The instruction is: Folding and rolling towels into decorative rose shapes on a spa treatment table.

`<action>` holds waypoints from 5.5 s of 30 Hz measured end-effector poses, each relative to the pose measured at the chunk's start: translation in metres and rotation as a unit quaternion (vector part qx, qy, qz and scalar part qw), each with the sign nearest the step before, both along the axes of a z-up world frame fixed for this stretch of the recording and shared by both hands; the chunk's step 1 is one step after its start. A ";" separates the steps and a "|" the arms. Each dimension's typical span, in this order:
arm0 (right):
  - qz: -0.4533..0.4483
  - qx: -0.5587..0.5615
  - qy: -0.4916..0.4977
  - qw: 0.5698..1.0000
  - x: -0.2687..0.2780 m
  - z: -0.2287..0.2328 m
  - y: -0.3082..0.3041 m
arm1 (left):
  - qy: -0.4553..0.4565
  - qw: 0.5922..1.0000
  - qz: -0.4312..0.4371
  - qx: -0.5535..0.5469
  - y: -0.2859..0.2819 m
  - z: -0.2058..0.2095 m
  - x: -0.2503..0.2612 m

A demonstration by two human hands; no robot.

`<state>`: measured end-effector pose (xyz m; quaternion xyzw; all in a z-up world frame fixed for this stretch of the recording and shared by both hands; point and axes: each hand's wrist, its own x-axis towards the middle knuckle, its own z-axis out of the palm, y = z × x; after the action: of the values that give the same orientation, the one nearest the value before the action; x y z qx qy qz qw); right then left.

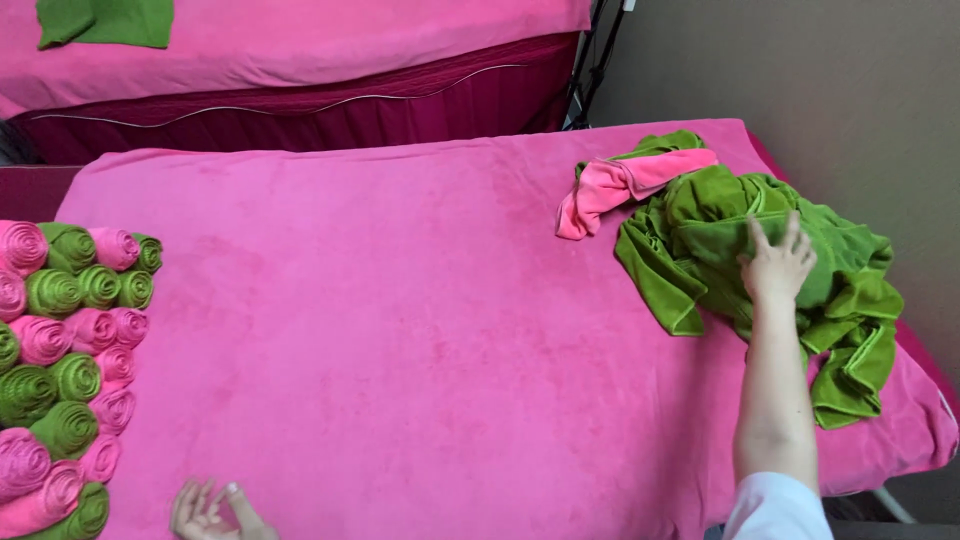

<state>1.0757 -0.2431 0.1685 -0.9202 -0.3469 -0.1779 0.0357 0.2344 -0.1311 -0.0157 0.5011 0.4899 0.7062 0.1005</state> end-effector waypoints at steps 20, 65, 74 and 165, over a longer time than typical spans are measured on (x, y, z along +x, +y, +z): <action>0.632 -0.074 0.186 0.749 -0.423 0.016 -0.003 | 0.294 0.847 -0.440 -0.036 -0.025 0.086 0.129; 0.574 0.113 0.371 0.721 -0.361 -0.035 -0.010 | 0.086 0.696 -0.656 -0.280 -0.043 0.180 0.088; 0.195 0.497 0.340 0.774 -0.138 -0.088 -0.079 | 0.490 0.718 -0.433 -0.239 -0.063 0.069 0.128; 0.446 0.220 -0.079 0.864 -0.258 -0.025 0.205 | 0.616 0.767 0.003 0.177 0.360 0.042 0.173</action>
<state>0.8182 -0.0377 0.1439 -0.6189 -0.6736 -0.2866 0.2848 0.4070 0.2284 0.0262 0.8360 0.3148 0.3199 -0.3159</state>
